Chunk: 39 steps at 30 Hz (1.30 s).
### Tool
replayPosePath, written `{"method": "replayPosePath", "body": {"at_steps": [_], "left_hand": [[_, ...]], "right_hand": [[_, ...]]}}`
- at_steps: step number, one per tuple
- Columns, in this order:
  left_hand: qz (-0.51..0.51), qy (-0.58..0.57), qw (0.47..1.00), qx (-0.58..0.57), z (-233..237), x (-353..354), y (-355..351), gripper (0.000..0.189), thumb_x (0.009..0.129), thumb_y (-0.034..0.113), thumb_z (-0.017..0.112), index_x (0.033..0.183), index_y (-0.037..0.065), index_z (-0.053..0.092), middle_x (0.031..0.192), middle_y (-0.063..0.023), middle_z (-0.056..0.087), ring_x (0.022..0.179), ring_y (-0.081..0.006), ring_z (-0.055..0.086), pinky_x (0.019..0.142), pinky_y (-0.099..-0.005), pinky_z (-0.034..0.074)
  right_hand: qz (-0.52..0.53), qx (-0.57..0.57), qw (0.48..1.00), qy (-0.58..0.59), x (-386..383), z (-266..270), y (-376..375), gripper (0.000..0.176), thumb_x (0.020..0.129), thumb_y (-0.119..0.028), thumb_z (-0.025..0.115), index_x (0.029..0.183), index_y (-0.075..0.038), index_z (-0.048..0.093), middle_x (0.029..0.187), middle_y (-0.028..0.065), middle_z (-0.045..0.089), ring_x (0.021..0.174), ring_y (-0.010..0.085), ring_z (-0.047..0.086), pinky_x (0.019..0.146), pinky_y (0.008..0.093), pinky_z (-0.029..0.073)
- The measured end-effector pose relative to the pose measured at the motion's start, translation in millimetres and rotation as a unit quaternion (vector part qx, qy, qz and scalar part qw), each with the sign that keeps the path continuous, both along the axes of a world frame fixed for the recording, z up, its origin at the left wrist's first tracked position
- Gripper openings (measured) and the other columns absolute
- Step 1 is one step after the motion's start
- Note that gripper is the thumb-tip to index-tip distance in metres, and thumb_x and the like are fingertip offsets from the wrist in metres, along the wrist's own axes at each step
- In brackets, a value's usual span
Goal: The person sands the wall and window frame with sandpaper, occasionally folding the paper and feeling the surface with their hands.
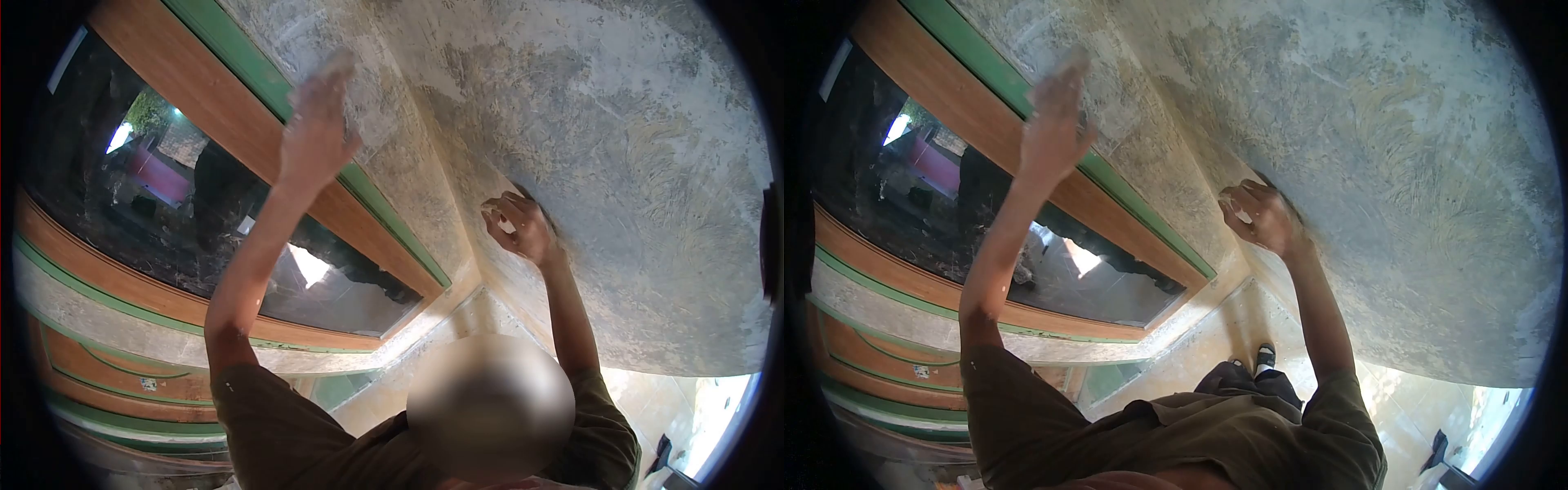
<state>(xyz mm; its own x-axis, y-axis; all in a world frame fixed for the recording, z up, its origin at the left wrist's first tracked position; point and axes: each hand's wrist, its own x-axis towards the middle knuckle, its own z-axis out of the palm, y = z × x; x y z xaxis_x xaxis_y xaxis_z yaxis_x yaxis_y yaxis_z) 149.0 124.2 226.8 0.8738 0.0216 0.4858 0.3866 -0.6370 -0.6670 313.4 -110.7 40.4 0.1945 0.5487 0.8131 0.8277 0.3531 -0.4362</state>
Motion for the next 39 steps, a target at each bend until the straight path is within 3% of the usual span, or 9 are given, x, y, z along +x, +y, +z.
{"method": "replayPosePath", "body": {"at_steps": [5,9,14,17,20,22,31,35,39], "left_hand": [[-0.025,0.115,0.992,-0.042,-49.2,-17.7,17.6,0.074,0.080,0.037,0.061,0.138,-0.004,0.038,0.138,-0.0193,0.042,0.127,-0.0302,0.044,0.109,-0.0407,0.035],[-0.009,0.011,0.995,0.095,38.5,2.3,4.8,0.071,0.079,0.039,0.062,0.134,-0.003,0.043,0.130,-0.0172,0.050,0.119,-0.0298,0.051,0.089,-0.0404,0.052],[0.071,-0.017,0.994,0.083,81.2,6.9,19.5,0.084,0.086,0.044,0.057,0.143,-0.008,0.024,0.148,-0.0215,0.030,0.136,-0.0308,0.034,0.111,-0.0394,0.029],[0.046,-0.002,0.984,0.173,18.5,1.8,8.1,0.073,0.082,0.045,0.057,0.134,-0.005,0.043,0.121,-0.0170,0.055,0.121,-0.0297,0.047,0.107,-0.0395,0.036],[0.167,0.159,0.969,0.093,-50.3,-8.8,-0.3,0.073,0.084,0.037,0.059,0.137,-0.009,0.036,0.135,-0.0231,0.045,0.128,-0.0347,0.041,0.110,-0.0444,0.031],[-0.047,0.180,0.983,-0.004,-74.5,-23.4,17.4,0.074,0.084,0.039,0.058,0.139,-0.006,0.035,0.135,-0.0225,0.045,0.129,-0.0331,0.041,0.110,-0.0433,0.031],[0.041,-0.055,0.998,0.003,101.1,14.8,-2.2,0.077,0.087,0.043,0.055,0.138,-0.009,0.031,0.140,-0.0207,0.040,0.131,-0.0307,0.039,0.109,-0.0406,0.032],[-0.001,-0.014,0.992,0.123,29.0,19.6,12.3,0.080,0.084,0.050,0.057,0.136,-0.008,0.038,0.139,-0.0170,0.043,0.132,-0.0296,0.039,0.111,-0.0424,0.029],[-0.038,0.209,0.977,-0.012,-91.9,-11.8,6.1,0.087,0.081,0.053,0.059,0.139,-0.006,0.035,0.141,-0.0186,0.039,0.130,-0.0277,0.041,0.111,-0.0428,0.030]], "right_hand": [[0.009,0.008,1.000,0.002,0.2,1.5,1.8,0.011,0.077,0.001,0.067,0.087,0.000,0.062,0.063,0.0109,0.055,0.056,0.0238,0.054,0.053,0.0362,0.044],[-0.005,-0.011,1.000,-0.021,0.7,4.7,-1.1,0.010,0.076,0.006,0.066,0.081,0.001,0.058,0.078,0.0122,0.065,0.058,0.0222,0.057,0.053,0.0319,0.046],[-0.010,0.003,1.000,-0.013,2.0,2.6,-2.2,0.011,0.078,0.004,0.066,0.086,0.001,0.061,0.077,0.0113,0.064,0.059,0.0203,0.057,0.053,0.0301,0.046],[-0.012,-0.011,1.000,0.001,0.8,5.1,-5.1,0.010,0.077,0.002,0.066,0.083,0.000,0.059,0.077,0.0122,0.064,0.062,0.0238,0.058,0.063,0.0337,0.047],[-0.009,-0.012,1.000,0.007,2.2,-1.1,-3.6,0.009,0.077,0.002,0.067,0.083,0.000,0.059,0.078,0.0127,0.065,0.061,0.0235,0.059,0.063,0.0336,0.048],[-0.006,0.001,1.000,-0.008,4.1,-3.3,-2.3,0.010,0.079,0.002,0.067,0.088,0.001,0.062,0.081,0.0120,0.066,0.059,0.0189,0.058,0.053,0.0293,0.048],[-0.026,-0.033,0.998,0.053,-3.3,3.4,-4.1,0.009,0.077,0.002,0.063,0.086,0.001,0.061,0.075,0.0137,0.064,0.063,0.0250,0.059,0.060,0.0347,0.049],[-0.010,0.003,1.000,0.030,-1.1,2.7,-2.5,0.010,0.079,0.002,0.064,0.089,0.001,0.062,0.075,0.0125,0.063,0.062,0.0218,0.059,0.055,0.0322,0.048],[0.001,-0.036,0.998,0.060,-6.3,11.0,-10.1,0.010,0.078,0.004,0.062,0.088,0.002,0.060,0.077,0.0146,0.063,0.064,0.0257,0.061,0.057,0.0346,0.049]]}}
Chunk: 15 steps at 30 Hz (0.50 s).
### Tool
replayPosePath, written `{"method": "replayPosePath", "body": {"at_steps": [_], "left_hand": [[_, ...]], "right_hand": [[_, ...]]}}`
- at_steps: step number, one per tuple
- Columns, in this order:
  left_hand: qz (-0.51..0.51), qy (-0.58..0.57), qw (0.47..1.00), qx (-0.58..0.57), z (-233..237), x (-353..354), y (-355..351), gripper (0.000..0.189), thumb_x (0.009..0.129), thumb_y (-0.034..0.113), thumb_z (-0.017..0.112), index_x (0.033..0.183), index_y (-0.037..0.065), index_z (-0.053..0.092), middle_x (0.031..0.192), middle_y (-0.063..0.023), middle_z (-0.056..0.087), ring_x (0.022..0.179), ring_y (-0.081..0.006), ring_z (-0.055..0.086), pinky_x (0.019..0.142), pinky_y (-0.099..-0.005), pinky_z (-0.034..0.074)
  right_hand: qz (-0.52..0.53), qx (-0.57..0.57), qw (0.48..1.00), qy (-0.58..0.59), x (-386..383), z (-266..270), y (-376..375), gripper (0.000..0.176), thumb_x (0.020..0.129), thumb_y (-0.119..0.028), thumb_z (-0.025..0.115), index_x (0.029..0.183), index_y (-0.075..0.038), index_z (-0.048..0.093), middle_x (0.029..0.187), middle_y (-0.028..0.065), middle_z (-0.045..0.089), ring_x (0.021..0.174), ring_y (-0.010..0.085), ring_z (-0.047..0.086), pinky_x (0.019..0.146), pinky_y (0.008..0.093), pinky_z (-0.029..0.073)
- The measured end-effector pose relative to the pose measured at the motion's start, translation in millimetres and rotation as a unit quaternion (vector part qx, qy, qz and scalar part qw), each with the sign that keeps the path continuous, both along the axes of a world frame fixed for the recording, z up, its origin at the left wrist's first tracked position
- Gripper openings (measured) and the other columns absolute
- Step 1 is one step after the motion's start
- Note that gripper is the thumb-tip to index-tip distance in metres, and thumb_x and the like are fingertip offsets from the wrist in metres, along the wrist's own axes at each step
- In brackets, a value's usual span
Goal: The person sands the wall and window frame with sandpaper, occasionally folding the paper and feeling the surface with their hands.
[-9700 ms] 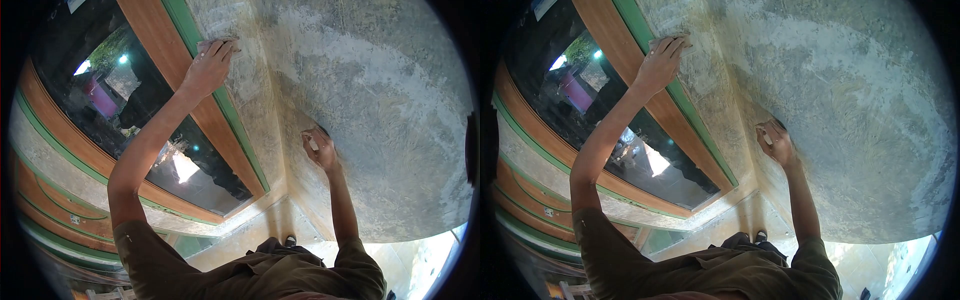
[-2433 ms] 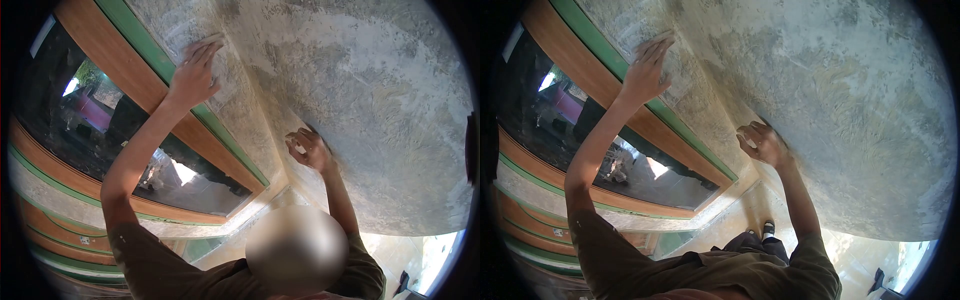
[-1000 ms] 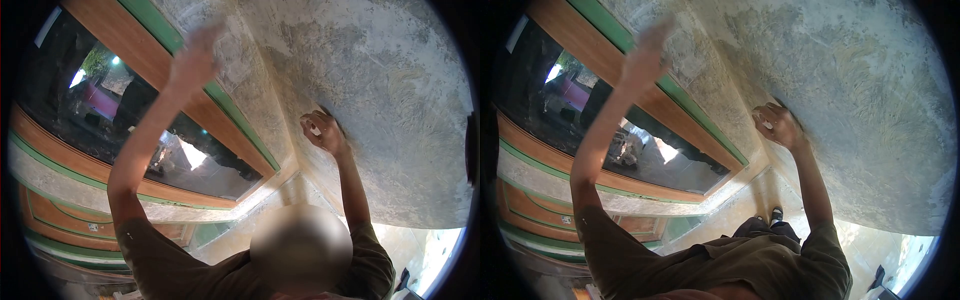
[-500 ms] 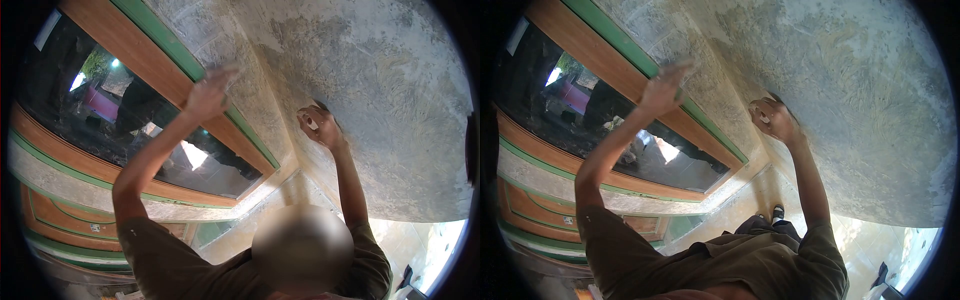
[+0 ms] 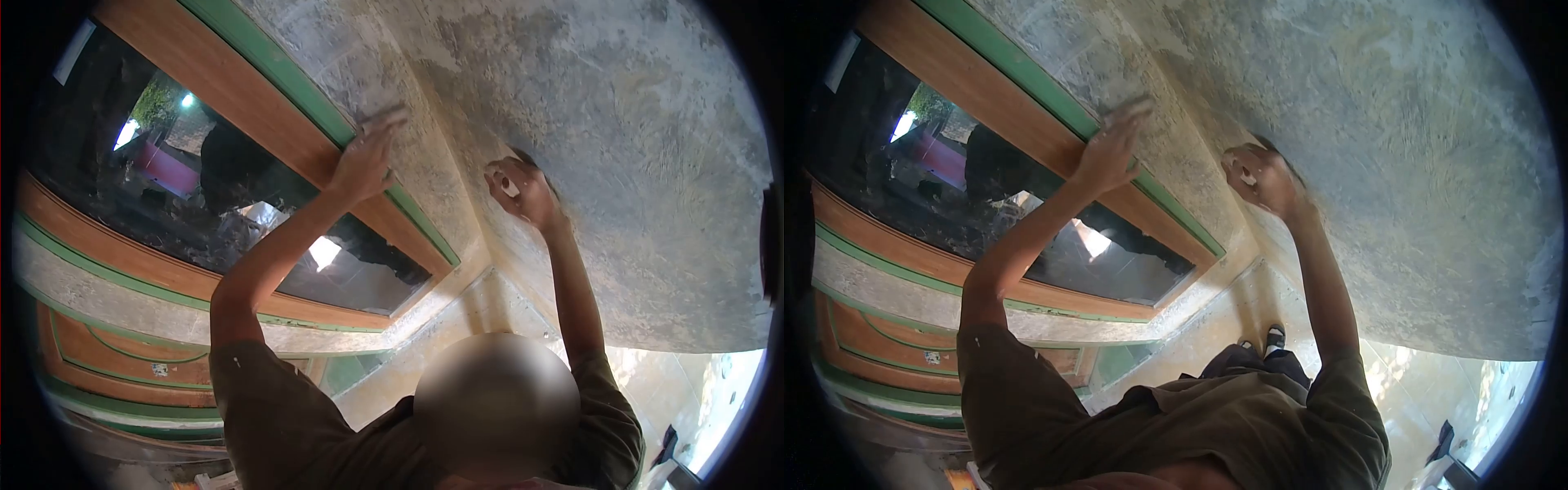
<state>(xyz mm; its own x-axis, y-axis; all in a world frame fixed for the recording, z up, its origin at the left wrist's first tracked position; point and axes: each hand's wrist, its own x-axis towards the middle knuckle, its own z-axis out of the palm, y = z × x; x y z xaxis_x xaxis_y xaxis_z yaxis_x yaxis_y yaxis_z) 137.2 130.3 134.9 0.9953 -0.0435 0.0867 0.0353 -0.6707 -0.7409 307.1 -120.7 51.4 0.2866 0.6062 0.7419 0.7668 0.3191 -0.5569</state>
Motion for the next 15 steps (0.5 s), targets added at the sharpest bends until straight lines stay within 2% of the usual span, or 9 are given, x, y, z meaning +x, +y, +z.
{"method": "replayPosePath", "body": {"at_steps": [3,5,7,8,9,10,12,14,15], "left_hand": [[0.057,0.036,0.997,-0.031,16.5,5.0,2.6,0.083,0.078,0.051,0.062,0.138,-0.002,0.039,0.139,-0.0171,0.042,0.129,-0.0266,0.043,0.108,-0.0423,0.035],[0.031,-0.102,0.994,-0.017,72.7,15.2,9.0,0.071,0.081,0.045,0.062,0.134,0.002,0.045,0.136,-0.0147,0.047,0.124,-0.0279,0.048,0.102,-0.0422,0.042],[-0.030,-0.205,0.953,0.222,150.9,22.0,18.9,0.064,0.083,0.042,0.060,0.131,0.001,0.046,0.131,-0.0158,0.050,0.122,-0.0310,0.049,0.097,-0.0423,0.046],[0.091,-0.237,0.962,0.102,194.0,23.7,-7.4,0.064,0.084,0.041,0.059,0.130,-0.001,0.046,0.131,-0.0167,0.050,0.122,-0.0317,0.049,0.098,-0.0423,0.044],[0.211,-0.262,0.941,-0.021,222.5,23.7,-25.1,0.063,0.085,0.040,0.058,0.130,-0.002,0.046,0.131,-0.0177,0.051,0.122,-0.0324,0.048,0.099,-0.0422,0.043],[0.210,-0.264,0.941,-0.020,223.8,22.0,-21.4,0.063,0.085,0.040,0.058,0.130,-0.002,0.046,0.131,-0.0177,0.051,0.122,-0.0324,0.048,0.099,-0.0422,0.043],[-0.035,-0.297,0.950,0.091,217.9,19.6,-6.8,0.067,0.090,0.032,0.053,0.141,-0.006,0.030,0.141,-0.0240,0.040,0.130,-0.0300,0.042,0.102,-0.0387,0.040],[-0.035,-0.286,0.950,0.119,167.1,26.0,23.0,0.066,0.085,0.041,0.058,0.132,-0.004,0.044,0.132,-0.0192,0.050,0.125,-0.0332,0.045,0.106,-0.0450,0.035],[-0.003,-0.230,0.964,0.134,134.0,25.3,16.2,0.067,0.085,0.041,0.058,0.133,-0.004,0.043,0.135,-0.0191,0.047,0.127,-0.0332,0.044,0.109,-0.0454,0.031]], "right_hand": [[0.001,0.015,1.000,-0.007,3.9,-9.3,4.2,0.012,0.077,0.004,0.063,0.089,0.002,0.061,0.076,0.0149,0.063,0.064,0.0253,0.061,0.055,0.0345,0.049],[0.000,0.013,1.000,-0.014,6.3,-8.4,1.9,0.012,0.077,0.004,0.063,0.089,0.003,0.061,0.077,0.0153,0.064,0.064,0.0251,0.061,0.054,0.0345,0.048],[-0.006,0.006,1.000,-0.005,3.3,-7.3,1.0,0.011,0.081,0.001,0.064,0.092,0.000,0.063,0.082,0.0116,0.066,0.061,0.0207,0.060,0.056,0.0307,0.049],[-0.006,0.007,1.000,-0.003,3.0,-8.0,1.9,0.011,0.081,0.001,0.064,0.092,0.000,0.063,0.082,0.0116,0.066,0.061,0.0207,0.060,0.056,0.0307,0.049],[-0.006,0.009,1.000,-0.004,3.0,-9.1,2.7,0.011,0.081,0.001,0.064,0.092,0.000,0.063,0.083,0.0116,0.066,0.062,0.0205,0.061,0.056,0.0307,0.049],[-0.006,0.013,1.000,-0.008,4.6,-8.9,3.8,0.010,0.082,0.000,0.065,0.092,0.000,0.063,0.083,0.0115,0.066,0.063,0.0204,0.061,0.056,0.0307,0.050],[-0.008,0.018,1.000,-0.017,6.0,-11.4,5.9,0.010,0.082,0.000,0.065,0.092,0.000,0.063,0.083,0.0115,0.066,0.064,0.0199,0.062,0.056,0.0305,0.050],[-0.008,0.022,0.999,-0.023,6.0,-12.9,7.2,0.010,0.082,-0.001,0.065,0.092,0.000,0.063,0.083,0.0115,0.066,0.064,0.0194,0.062,0.055,0.0303,0.049],[-0.002,0.029,0.999,-0.020,6.2,-13.1,7.7,0.011,0.080,0.001,0.064,0.090,0.001,0.062,0.081,0.0133,0.065,0.064,0.0221,0.062,0.055,0.0325,0.049]]}}
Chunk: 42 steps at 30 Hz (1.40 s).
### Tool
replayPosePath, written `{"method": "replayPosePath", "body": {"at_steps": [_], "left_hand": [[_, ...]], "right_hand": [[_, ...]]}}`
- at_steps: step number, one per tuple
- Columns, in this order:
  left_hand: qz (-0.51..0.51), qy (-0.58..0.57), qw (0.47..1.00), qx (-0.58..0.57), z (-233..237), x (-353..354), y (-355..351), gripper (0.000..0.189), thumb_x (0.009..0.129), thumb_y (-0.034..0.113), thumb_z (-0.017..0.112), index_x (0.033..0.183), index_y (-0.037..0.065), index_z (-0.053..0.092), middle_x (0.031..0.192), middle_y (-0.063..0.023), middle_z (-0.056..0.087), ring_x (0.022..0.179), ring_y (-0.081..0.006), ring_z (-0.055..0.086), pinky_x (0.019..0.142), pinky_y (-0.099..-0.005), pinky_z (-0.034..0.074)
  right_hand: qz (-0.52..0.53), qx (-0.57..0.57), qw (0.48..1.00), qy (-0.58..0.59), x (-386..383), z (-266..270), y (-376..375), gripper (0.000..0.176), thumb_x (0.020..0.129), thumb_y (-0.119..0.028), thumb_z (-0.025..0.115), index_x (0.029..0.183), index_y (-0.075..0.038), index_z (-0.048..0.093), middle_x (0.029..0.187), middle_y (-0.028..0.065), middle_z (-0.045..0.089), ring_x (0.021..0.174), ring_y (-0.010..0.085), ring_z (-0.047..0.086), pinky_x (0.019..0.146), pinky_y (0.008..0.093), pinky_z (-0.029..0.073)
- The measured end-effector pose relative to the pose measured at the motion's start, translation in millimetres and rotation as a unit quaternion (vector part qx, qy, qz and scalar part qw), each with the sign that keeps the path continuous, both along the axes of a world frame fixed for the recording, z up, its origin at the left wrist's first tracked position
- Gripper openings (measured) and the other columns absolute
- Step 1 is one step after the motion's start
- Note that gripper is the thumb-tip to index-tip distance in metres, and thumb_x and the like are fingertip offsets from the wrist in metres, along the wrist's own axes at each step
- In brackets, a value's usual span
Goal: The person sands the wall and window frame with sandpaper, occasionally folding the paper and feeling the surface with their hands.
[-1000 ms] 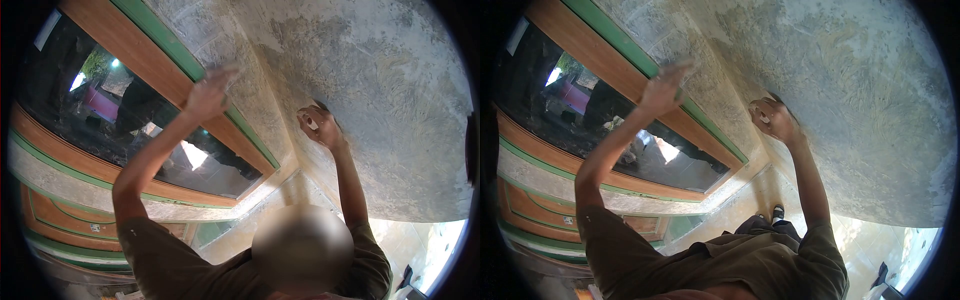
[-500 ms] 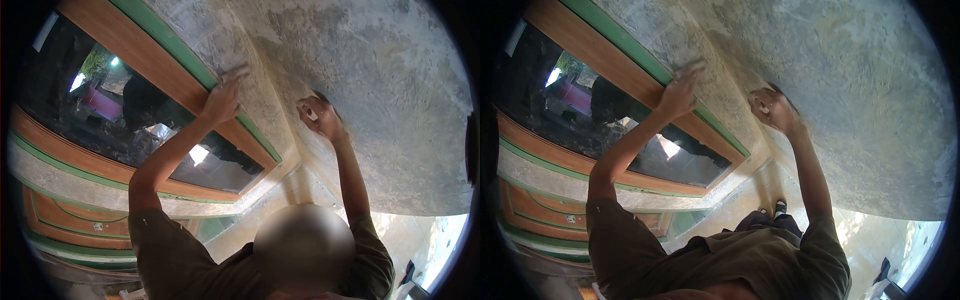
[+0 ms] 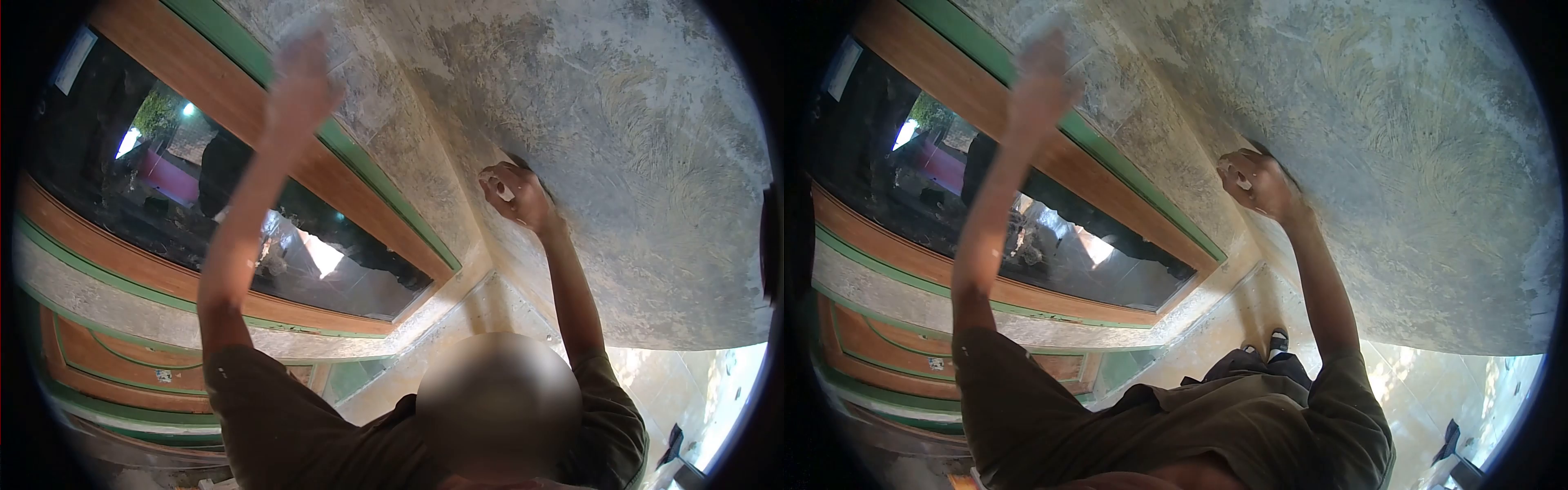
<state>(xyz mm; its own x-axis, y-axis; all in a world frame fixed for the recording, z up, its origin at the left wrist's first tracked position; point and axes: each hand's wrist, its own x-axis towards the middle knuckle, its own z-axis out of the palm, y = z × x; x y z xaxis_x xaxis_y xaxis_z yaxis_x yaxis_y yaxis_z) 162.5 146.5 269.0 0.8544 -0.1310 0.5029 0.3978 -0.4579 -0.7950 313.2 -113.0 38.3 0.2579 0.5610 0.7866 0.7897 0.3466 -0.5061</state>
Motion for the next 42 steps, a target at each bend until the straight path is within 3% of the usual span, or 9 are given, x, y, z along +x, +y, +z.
{"method": "replayPosePath", "body": {"at_steps": [5,10,15,22,26,32,35,37,42], "left_hand": [[0.005,0.242,0.950,-0.199,-163.6,-35.2,-2.8,0.067,0.083,0.031,0.061,0.139,0.005,0.038,0.145,-0.0162,0.035,0.130,-0.0299,0.041,0.113,-0.0426,0.028],[0.068,0.143,0.979,-0.129,-56.2,-8.7,-18.8,0.061,0.083,0.026,0.061,0.136,0.007,0.040,0.134,-0.0142,0.045,0.125,-0.0273,0.046,0.102,-0.0397,0.043],[-0.098,0.007,0.995,-0.023,25.7,6.6,3.6,0.056,0.083,0.020,0.061,0.134,0.004,0.043,0.136,-0.0130,0.046,0.127,-0.0306,0.043,0.095,-0.0416,0.048],[-0.016,0.153,0.972,-0.179,-127.3,-2.6,5.5,0.055,0.085,0.015,0.057,0.137,0.004,0.042,0.133,-0.0107,0.051,0.125,-0.0252,0.046,0.108,-0.0367,0.036],[-0.096,0.197,0.970,-0.103,-128.4,-11.4,-0.5,0.040,0.085,0.009,0.055,0.125,0.006,0.055,0.127,-0.0058,0.057,0.120,-0.0231,0.052,0.103,-0.0346,0.040],[-0.111,0.123,0.935,-0.312,-89.0,-10.1,-16.1,0.020,0.087,0.010,0.056,0.103,0.005,0.066,0.098,-0.0025,0.069,0.089,-0.0243,0.066,0.080,-0.0354,0.052],[-0.151,0.000,0.820,-0.552,-87.1,-35.6,-59.7,0.020,0.088,0.013,0.061,0.106,0.006,0.066,0.098,-0.0074,0.069,0.087,-0.0195,0.067,0.080,-0.0285,0.051],[-0.189,-0.149,0.595,-0.767,-102.4,-50.1,-75.9,0.024,0.090,0.013,0.064,0.108,-0.002,0.061,0.096,-0.0091,0.067,0.090,-0.0151,0.064,0.078,-0.0259,0.050],[-0.256,-0.245,0.378,-0.855,-149.9,-65.5,-86.0,0.028,0.088,0.008,0.066,0.111,-0.005,0.057,0.100,-0.0109,0.064,0.091,-0.0132,0.061,0.078,-0.0255,0.050]], "right_hand": [[0.015,-0.016,1.000,0.016,-2.2,4.9,-6.1,0.011,0.077,0.003,0.064,0.088,0.002,0.061,0.078,0.0148,0.064,0.063,0.0246,0.061,0.054,0.0345,0.048],[-0.003,-0.025,0.999,-0.026,1.0,4.5,-5.9,0.008,0.084,-0.002,0.064,0.091,0.000,0.063,0.080,0.0113,0.065,0.061,0.0198,0.060,0.054,0.0300,0.049],[-0.010,-0.024,1.000,-0.014,0.6,2.4,-4.6,0.007,0.084,-0.002,0.064,0.091,0.000,0.063,0.080,0.0117,0.065,0.060,0.0203,0.061,0.057,0.0309,0.049],[-0.012,-0.012,0.999,-0.028,0.3,4.6,-4.7,0.007,0.086,-0.003,0.064,0.092,0.001,0.063,0.081,0.0134,0.066,0.062,0.0227,0.063,0.059,0.0332,0.050],[-0.019,0.031,0.994,-0.104,8.0,-0.1,2.7,0.009,0.086,-0.005,0.065,0.093,0.001,0.064,0.084,0.0143,0.067,0.064,0.0233,0.064,0.058,0.0335,0.050],[0.059,-0.141,0.976,0.158,-17.3,24.2,1.3,0.014,0.089,-0.008,0.065,0.098,0.002,0.067,0.081,0.0103,0.069,0.068,0.0159,0.063,0.061,0.0315,0.050],[0.172,-0.079,0.911,0.366,-27.3,32.4,6.6,0.016,0.090,-0.009,0.063,0.101,0.002,0.067,0.076,0.0109,0.068,0.066,0.0136,0.062,0.060,0.0281,0.049],[0.212,-0.055,0.889,0.401,-31.2,38.2,9.1,0.018,0.090,-0.007,0.062,0.104,0.004,0.066,0.074,0.0097,0.067,0.064,0.0135,0.059,0.061,0.0283,0.048],[0.236,-0.062,0.882,0.404,-43.6,47.2,30.6,0.017,0.090,-0.005,0.061,0.104,0.005,0.065,0.074,0.0091,0.066,0.064,0.0135,0.059,0.060,0.0284,0.048]]}}
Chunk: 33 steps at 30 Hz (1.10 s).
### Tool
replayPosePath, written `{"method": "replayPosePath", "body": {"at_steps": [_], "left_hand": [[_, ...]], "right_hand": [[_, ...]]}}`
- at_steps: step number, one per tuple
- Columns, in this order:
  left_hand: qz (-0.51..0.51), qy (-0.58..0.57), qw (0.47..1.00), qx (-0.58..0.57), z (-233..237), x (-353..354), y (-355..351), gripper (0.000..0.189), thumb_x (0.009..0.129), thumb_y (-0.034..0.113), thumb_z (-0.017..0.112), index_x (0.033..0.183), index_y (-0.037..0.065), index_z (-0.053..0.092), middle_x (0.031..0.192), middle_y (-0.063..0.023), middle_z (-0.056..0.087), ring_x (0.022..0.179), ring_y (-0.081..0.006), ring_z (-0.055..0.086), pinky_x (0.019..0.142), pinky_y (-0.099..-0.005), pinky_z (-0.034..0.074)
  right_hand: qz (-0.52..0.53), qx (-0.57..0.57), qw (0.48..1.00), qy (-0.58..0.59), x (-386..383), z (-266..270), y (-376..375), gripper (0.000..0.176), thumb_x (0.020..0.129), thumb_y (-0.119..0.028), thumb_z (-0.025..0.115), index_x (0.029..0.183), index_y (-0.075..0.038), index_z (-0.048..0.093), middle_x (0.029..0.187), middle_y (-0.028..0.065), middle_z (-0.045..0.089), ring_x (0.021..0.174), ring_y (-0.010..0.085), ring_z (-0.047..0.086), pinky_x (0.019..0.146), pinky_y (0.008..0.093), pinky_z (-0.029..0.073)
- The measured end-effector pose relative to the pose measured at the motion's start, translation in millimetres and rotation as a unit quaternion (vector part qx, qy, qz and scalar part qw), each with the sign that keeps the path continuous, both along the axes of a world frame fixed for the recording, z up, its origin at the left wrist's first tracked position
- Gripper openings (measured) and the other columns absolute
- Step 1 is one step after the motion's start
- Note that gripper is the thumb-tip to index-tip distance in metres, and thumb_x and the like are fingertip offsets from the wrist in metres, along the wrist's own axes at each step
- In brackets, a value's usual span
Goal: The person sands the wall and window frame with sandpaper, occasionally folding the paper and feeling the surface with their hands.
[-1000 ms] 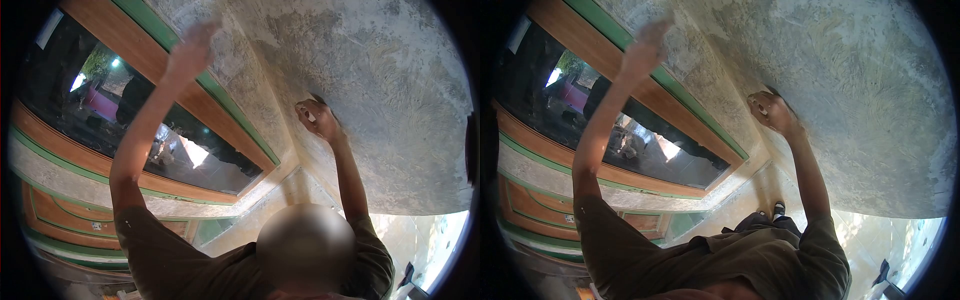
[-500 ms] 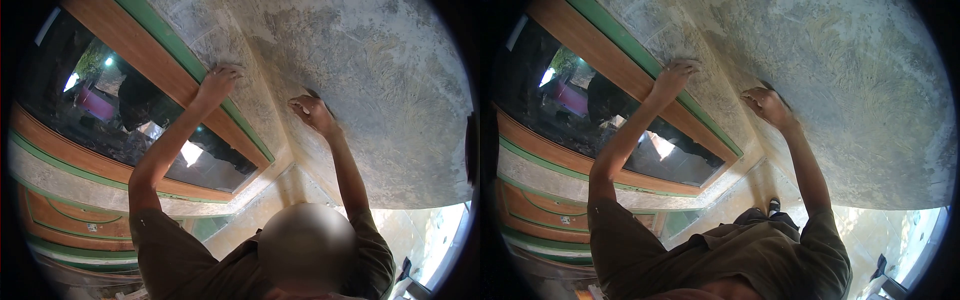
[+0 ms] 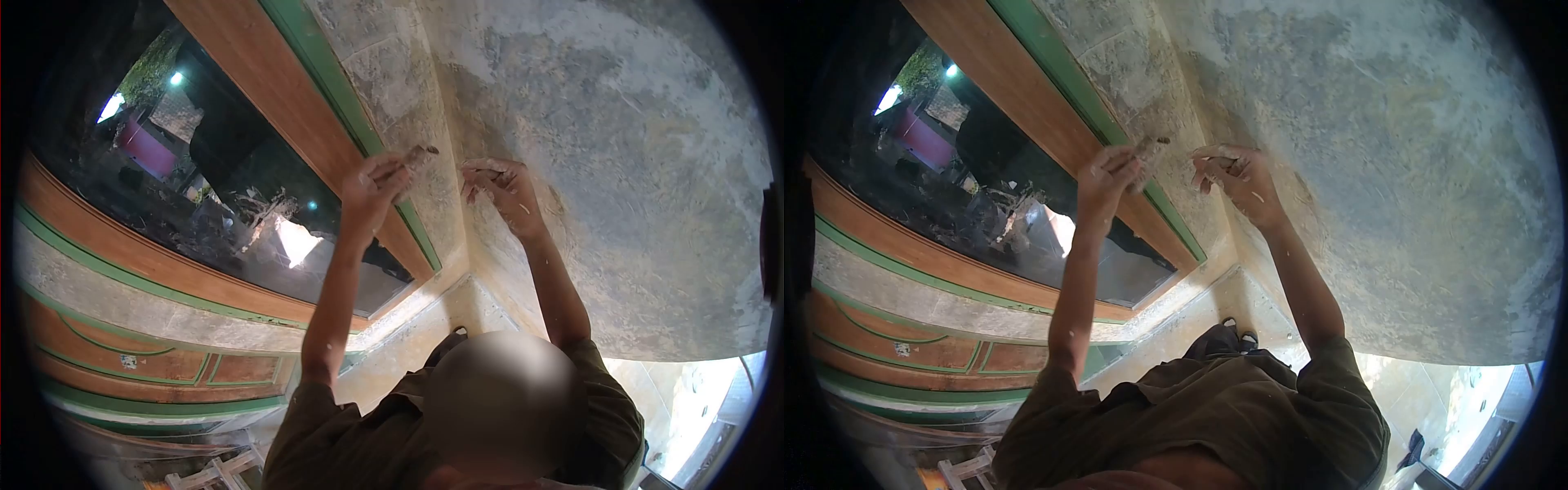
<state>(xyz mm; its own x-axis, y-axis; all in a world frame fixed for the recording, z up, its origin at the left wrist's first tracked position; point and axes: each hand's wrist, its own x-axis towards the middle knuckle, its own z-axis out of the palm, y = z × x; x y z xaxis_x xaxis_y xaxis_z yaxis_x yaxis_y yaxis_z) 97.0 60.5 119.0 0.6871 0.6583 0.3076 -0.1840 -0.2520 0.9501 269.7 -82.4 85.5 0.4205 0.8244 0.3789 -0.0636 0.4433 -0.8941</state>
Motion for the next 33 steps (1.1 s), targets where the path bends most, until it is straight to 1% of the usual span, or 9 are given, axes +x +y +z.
{"method": "replayPosePath", "body": {"at_steps": [2,4,11,14,20,23,25,29,33], "left_hand": [[-0.006,-0.031,0.999,-0.032,-8.4,-4.5,2.6,0.029,0.087,0.006,0.067,0.112,-0.005,0.057,0.101,-0.0120,0.064,0.091,-0.0135,0.061,0.078,-0.0263,0.050],[-0.021,-0.059,0.993,-0.099,-7.1,-6.8,1.8,0.031,0.086,0.006,0.068,0.112,-0.006,0.057,0.103,-0.0120,0.063,0.094,-0.0137,0.060,0.081,-0.0264,0.049],[-0.015,-0.102,0.986,-0.132,-4.0,-8.3,15.9,0.029,0.086,0.004,0.068,0.111,-0.006,0.057,0.103,-0.0131,0.064,0.095,-0.0150,0.061,0.085,-0.0262,0.047],[-0.027,-0.124,0.982,-0.140,-0.2,-8.5,17.9,0.028,0.086,0.003,0.067,0.111,-0.006,0.057,0.103,-0.0137,0.064,0.096,-0.0151,0.061,0.085,-0.0262,0.047],[-0.019,-0.125,0.984,-0.127,4.9,-10.7,18.4,0.027,0.086,0.003,0.067,0.110,-0.005,0.057,0.103,-0.0137,0.064,0.095,-0.0148,0.061,0.084,-0.0254,0.047],[0.000,-0.109,0.991,-0.082,9.9,-11.2,18.8,0.027,0.086,0.006,0.068,0.110,-0.004,0.058,0.102,-0.0133,0.065,0.094,-0.0150,0.062,0.083,-0.0255,0.048],[0.017,-0.092,0.995,-0.024,13.2,-11.2,16.8,0.028,0.086,0.008,0.069,0.109,-0.004,0.059,0.100,-0.0130,0.065,0.092,-0.0151,0.062,0.081,-0.0260,0.049],[0.031,-0.102,0.994,0.010,11.6,-7.0,16.1,0.029,0.086,0.010,0.069,0.108,-0.005,0.059,0.098,-0.0130,0.066,0.090,-0.0151,0.063,0.081,-0.0263,0.049],[0.051,-0.083,0.994,0.053,10.1,-4.1,15.0,0.027,0.084,0.007,0.071,0.106,-0.005,0.061,0.096,-0.0138,0.067,0.089,-0.0152,0.064,0.081,-0.0259,0.050]], "right_hand": [[0.007,0.006,1.000,-0.001,-7.6,3.6,11.4,0.016,0.090,-0.004,0.060,0.103,0.004,0.066,0.073,0.0083,0.066,0.065,0.0134,0.060,0.059,0.0281,0.048],[0.021,0.015,1.000,-0.011,-12.8,8.9,20.9,0.017,0.091,-0.004,0.059,0.105,0.004,0.065,0.073,0.0085,0.065,0.065,0.0137,0.060,0.059,0.0283,0.048],[0.047,-0.005,0.999,-0.027,-21.4,23.9,44.4,0.018,0.091,-0.007,0.060,0.104,0.004,0.065,0.072,0.0092,0.064,0.065,0.0140,0.060,0.059,0.0287,0.048],[0.069,0.027,0.997,-0.005,-24.3,28.3,49.4,0.016,0.092,-0.009,0.060,0.100,0.004,0.065,0.072,0.0091,0.064,0.064,0.0137,0.060,0.059,0.0283,0.047],[0.056,-0.006,0.998,-0.003,-35.7,34.1,55.8,0.015,0.092,-0.011,0.060,0.097,0.003,0.065,0.072,0.0075,0.063,0.063,0.0127,0.058,0.058,0.0278,0.046],[0.057,0.004,0.998,-0.009,-35.3,32.8,60.8,0.016,0.093,-0.013,0.060,0.095,0.003,0.065,0.071,0.0064,0.063,0.063,0.0122,0.057,0.058,0.0275,0.046],[0.037,-0.013,0.999,-0.028,-35.0,31.8,63.4,0.016,0.093,-0.014,0.060,0.092,0.002,0.064,0.071,0.0056,0.062,0.062,0.0119,0.056,0.058,0.0273,0.046],[0.033,-0.007,0.999,-0.027,-32.8,26.3,67.6,0.016,0.093,-0.015,0.060,0.091,0.001,0.063,0.070,0.0048,0.061,0.062,0.0120,0.056,0.058,0.0271,0.045],[0.039,-0.014,0.999,-0.003,-30.8,22.2,69.8,0.016,0.094,-0.014,0.059,0.089,0.000,0.061,0.072,0.0032,0.060,0.064,0.0098,0.057,0.057,0.0256,0.046]]}}
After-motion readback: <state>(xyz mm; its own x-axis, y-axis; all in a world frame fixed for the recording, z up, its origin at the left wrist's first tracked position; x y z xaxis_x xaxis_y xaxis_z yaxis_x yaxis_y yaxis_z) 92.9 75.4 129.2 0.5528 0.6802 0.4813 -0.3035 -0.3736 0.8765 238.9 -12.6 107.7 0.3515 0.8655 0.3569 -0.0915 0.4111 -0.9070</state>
